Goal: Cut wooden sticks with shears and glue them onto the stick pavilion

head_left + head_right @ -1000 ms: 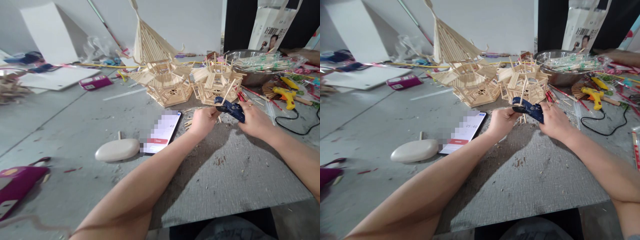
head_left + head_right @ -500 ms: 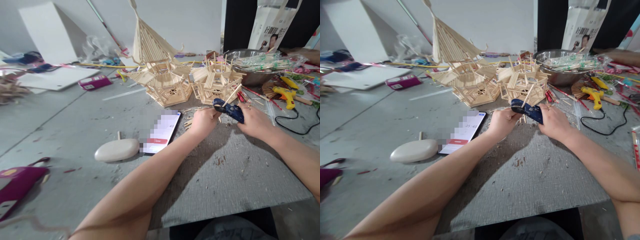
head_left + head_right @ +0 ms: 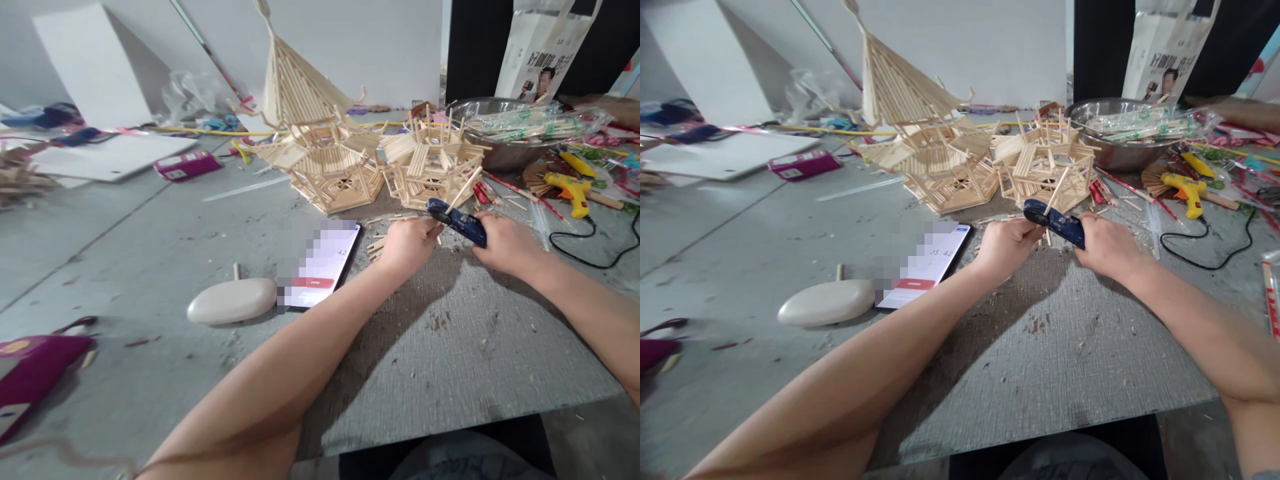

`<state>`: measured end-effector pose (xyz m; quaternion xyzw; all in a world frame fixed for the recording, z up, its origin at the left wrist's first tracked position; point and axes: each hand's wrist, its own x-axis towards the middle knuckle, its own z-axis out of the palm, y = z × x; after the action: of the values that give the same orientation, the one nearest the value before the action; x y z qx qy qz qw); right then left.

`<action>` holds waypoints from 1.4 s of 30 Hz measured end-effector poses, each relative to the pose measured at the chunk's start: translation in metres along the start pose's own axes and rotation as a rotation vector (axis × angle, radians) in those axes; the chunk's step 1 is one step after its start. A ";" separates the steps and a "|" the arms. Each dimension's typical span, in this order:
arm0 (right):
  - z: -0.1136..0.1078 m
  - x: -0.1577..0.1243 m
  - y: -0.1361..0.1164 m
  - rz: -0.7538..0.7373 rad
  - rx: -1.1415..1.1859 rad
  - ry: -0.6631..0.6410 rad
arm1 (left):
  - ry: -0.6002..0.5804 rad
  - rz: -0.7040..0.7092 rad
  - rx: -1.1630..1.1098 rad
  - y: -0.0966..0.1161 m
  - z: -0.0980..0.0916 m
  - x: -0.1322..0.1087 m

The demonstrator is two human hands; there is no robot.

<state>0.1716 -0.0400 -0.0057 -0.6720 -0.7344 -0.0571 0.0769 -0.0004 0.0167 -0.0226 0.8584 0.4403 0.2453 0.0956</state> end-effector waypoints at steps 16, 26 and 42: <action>0.006 0.004 -0.001 0.065 -0.009 -0.089 | -0.094 -0.103 -0.045 0.005 -0.004 0.000; 0.018 0.010 0.015 0.150 -0.122 -0.125 | -0.156 -0.186 -0.080 -0.003 -0.001 0.005; 0.030 0.016 0.024 0.052 -0.063 -0.072 | -0.095 -0.147 -0.132 -0.004 0.001 0.003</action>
<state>0.1934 -0.0161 -0.0324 -0.6945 -0.7169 -0.0538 0.0308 -0.0016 0.0217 -0.0237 0.8262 0.4800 0.2251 0.1905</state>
